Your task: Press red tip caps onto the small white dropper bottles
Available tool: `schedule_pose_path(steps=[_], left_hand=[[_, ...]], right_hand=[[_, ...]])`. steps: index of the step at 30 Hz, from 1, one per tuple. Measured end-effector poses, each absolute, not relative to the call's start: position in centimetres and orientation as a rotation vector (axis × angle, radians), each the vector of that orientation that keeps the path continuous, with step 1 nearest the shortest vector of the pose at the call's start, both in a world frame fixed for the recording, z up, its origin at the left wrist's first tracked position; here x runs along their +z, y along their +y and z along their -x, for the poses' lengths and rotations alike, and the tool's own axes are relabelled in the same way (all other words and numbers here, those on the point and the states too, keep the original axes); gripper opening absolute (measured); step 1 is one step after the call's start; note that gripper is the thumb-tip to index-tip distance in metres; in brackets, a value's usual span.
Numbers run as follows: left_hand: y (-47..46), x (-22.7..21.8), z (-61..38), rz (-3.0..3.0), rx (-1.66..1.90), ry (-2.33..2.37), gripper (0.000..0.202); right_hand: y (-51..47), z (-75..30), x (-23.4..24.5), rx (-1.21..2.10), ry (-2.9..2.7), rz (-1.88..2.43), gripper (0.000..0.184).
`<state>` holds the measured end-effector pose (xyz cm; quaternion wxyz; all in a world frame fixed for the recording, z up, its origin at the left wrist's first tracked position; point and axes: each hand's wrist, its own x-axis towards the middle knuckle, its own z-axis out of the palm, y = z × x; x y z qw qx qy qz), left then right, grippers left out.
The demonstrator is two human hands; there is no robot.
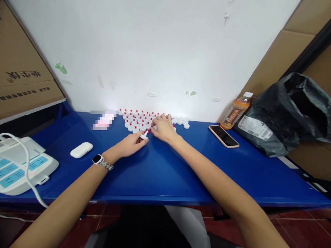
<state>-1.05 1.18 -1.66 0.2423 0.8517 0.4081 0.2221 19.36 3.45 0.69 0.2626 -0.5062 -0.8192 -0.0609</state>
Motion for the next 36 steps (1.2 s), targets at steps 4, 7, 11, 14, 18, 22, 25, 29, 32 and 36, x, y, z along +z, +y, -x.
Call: schedule_pose_path(steps=[4,7,11,14,18,22,25,29,32,36], left_hand=[[0.8,-1.5,0.6,-2.339,0.621,1.093,0.032],[0.3,-1.3,0.1,-2.382,0.607,1.076,0.030],[-0.6,-1.0,-0.3,-2.435,0.536,1.100,0.028],[-0.9,-0.8,-0.4,-2.469,0.526,1.106,0.026],[-0.9,-0.7,-0.6,-2.517,0.551,1.096,0.024],[-1.0,-0.8,-0.6,-2.540,0.553,1.057,0.020],[-1.1,-0.7,-0.6,-2.526,0.538,1.044,0.020],[-1.2,-0.5,-0.8,-2.461,0.589,1.098,0.026],[-1.1,-0.3,-0.9,-2.424,0.641,1.102,0.029],[-0.9,-0.6,-1.2,-2.389,0.676,1.056,0.029]], right_hand=[[1.2,-20.0,0.7,0.365,-1.851,1.188,0.012],[0.2,-20.4,0.2,0.651,-1.712,1.073,0.018],[-0.4,-20.6,-0.1,0.941,-1.645,0.966,0.026],[-0.5,-21.0,0.2,1.019,-1.642,0.943,0.029],[-0.7,-21.7,0.9,1.064,-1.674,0.949,0.031],[-0.8,-21.9,1.0,1.114,-1.705,0.939,0.030],[-0.9,-21.3,0.6,1.116,-1.685,0.933,0.030],[-1.1,-19.7,-0.3,1.001,-1.529,0.912,0.031],[-1.4,-18.4,-0.9,0.889,-1.397,0.895,0.031],[-1.8,-17.7,-1.2,0.762,-1.366,0.919,0.029]])
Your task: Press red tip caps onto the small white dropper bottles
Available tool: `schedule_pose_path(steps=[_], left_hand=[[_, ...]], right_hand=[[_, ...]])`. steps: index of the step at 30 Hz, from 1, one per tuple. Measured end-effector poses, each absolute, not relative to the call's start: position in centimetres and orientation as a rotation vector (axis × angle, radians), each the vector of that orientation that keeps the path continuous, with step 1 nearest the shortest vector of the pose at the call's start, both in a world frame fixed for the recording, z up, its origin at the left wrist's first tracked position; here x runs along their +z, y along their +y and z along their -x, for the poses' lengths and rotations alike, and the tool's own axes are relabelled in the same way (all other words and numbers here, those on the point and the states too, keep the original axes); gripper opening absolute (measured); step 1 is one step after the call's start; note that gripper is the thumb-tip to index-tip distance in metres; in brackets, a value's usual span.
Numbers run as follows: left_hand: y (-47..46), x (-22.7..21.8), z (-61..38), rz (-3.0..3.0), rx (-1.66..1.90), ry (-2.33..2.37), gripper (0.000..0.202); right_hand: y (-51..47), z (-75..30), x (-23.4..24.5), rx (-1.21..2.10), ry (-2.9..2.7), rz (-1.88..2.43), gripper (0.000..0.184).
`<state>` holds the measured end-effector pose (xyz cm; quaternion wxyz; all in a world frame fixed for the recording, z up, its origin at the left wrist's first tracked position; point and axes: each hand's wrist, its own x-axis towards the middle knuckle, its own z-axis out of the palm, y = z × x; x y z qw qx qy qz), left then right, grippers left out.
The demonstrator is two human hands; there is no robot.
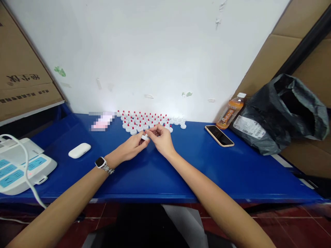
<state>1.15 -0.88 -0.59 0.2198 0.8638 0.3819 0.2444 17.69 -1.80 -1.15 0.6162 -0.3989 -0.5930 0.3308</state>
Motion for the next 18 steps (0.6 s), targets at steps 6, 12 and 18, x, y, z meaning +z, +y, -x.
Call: schedule_pose_path(steps=[6,12,18], left_hand=[[-0.8,-1.1,-1.4,-2.440,0.720,1.019,0.024],[-0.8,-1.2,-1.6,-2.494,0.730,1.073,0.024],[0.6,-2.2,-0.4,-2.392,0.689,1.093,0.035]], right_hand=[[-1.8,-17.9,-1.3,0.662,-1.419,0.949,0.035],[-1.4,-18.5,-1.1,0.699,-1.473,0.961,0.024],[-1.0,-20.7,-1.0,0.344,-1.820,1.170,0.002]])
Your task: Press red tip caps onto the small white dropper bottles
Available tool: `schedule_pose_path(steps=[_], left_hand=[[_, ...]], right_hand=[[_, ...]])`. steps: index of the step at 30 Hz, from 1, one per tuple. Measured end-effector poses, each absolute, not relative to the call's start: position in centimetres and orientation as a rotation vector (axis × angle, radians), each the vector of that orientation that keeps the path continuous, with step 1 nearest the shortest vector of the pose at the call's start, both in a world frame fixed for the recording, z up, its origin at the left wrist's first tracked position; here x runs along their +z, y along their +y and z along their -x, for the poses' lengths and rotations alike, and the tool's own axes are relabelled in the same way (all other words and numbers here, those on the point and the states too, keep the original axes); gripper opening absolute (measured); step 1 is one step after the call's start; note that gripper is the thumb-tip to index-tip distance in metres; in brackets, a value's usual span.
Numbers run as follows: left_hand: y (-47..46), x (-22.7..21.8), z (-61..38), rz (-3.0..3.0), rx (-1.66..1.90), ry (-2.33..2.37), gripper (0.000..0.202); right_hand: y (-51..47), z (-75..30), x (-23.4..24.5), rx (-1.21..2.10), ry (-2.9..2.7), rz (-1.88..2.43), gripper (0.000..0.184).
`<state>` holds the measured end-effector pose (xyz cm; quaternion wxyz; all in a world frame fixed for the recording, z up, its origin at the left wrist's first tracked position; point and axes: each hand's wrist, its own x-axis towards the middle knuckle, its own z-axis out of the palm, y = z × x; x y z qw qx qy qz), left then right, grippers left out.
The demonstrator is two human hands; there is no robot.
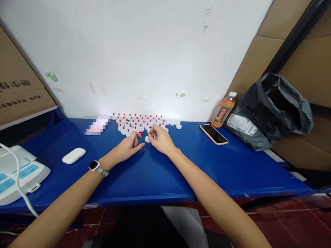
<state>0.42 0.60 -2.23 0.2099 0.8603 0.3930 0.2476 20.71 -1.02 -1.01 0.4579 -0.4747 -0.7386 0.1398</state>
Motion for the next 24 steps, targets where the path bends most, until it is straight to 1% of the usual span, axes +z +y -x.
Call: schedule_pose_path(steps=[4,8,12,15,18,24], left_hand=[[1.0,-2.5,-0.2,-2.370,0.609,1.075,0.027],[0.6,-2.0,-0.5,-2.354,0.564,1.082,0.028],[0.1,-1.4,-0.6,-2.363,0.555,1.102,0.029],[-0.1,-1.2,-0.6,-2.371,0.550,1.110,0.030],[-0.3,-1.2,-1.1,-2.365,0.552,1.091,0.034],[0.1,-0.7,-4.9,-2.456,0.448,1.030,0.043]], right_hand=[[-0.3,-21.6,-1.5,0.153,-2.060,1.265,0.004],[0.3,-21.5,-1.7,0.034,-2.080,1.350,0.014],[0.6,-21.8,-1.8,0.093,-1.938,1.307,0.026],[1.0,-23.3,-1.6,0.097,-1.760,1.295,0.022],[1.7,-26.2,-1.6,0.079,-1.613,1.427,0.022],[2.9,-31.7,-2.2,0.097,-1.466,1.896,0.050]])
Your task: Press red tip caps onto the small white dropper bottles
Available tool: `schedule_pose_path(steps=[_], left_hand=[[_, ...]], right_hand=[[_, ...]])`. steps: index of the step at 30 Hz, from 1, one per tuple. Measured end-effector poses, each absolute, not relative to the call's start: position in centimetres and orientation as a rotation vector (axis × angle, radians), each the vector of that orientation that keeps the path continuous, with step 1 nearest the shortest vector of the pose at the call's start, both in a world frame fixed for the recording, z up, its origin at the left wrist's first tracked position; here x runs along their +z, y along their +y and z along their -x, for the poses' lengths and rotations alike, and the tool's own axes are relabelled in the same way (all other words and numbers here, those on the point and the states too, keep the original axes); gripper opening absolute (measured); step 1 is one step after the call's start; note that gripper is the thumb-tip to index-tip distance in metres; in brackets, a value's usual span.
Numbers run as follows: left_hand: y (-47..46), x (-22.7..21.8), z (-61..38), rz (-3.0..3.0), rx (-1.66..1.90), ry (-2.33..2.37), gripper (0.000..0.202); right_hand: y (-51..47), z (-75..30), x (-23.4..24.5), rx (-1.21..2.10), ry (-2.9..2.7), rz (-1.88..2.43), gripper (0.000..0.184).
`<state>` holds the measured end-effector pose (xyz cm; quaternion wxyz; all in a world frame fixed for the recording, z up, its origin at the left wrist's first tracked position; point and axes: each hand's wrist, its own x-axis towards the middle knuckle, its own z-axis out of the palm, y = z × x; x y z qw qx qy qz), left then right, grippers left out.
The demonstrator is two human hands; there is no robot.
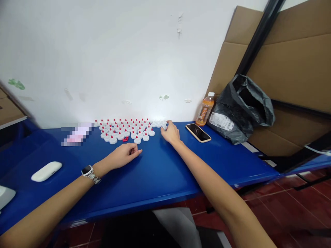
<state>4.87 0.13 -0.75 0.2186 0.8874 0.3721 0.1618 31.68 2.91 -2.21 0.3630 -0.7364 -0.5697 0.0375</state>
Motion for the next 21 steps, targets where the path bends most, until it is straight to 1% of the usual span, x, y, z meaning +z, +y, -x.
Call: schedule_pose_path(steps=[2,3,6,7,9,12,14,15,17,19,21], left_hand=[[0.3,-0.6,-6.6,-2.487,0.403,1.010,0.046],[0.4,-0.6,-7.3,-2.496,0.394,0.997,0.046],[0.3,-1.1,-8.9,-2.526,0.462,0.961,0.045],[0.2,-1.3,-9.1,-2.532,0.498,0.955,0.044],[0.2,-1.7,-9.1,-2.519,0.548,0.950,0.041],[0.2,-1.8,-8.3,-2.460,0.673,0.946,0.031],[0.3,-1.6,-7.7,-2.426,0.868,0.971,0.025],[0.3,-1.4,-7.3,-2.414,0.973,0.990,0.025],[0.4,-1.0,-6.6,-2.407,1.099,1.010,0.034],[0.5,-0.8,-5.9,-2.433,1.065,0.959,0.037],[0.8,-0.7,-4.9,-2.448,0.947,0.894,0.032]], right_hand=[[3.6,-32.2,-2.4,0.087,-1.463,1.973,0.052],[4.0,-32.3,-2.6,0.087,-1.459,1.999,0.048],[4.9,-32.2,-2.9,0.109,-1.436,1.990,0.024],[5.0,-32.1,-3.0,0.112,-1.421,1.956,0.018],[4.8,-31.9,-3.0,0.109,-1.397,1.841,0.013],[3.2,-30.7,-2.2,0.130,-1.413,1.543,0.014],[1.7,-29.1,-1.3,0.227,-1.436,1.323,0.021],[0.9,-28.2,-0.9,0.315,-1.461,1.238,0.024],[-0.6,-26.1,-0.3,0.435,-1.503,1.136,0.028],[-1.5,-24.2,0.0,0.508,-1.566,1.087,0.029],[-1.8,-22.8,-0.1,0.556,-1.625,1.064,0.029]])
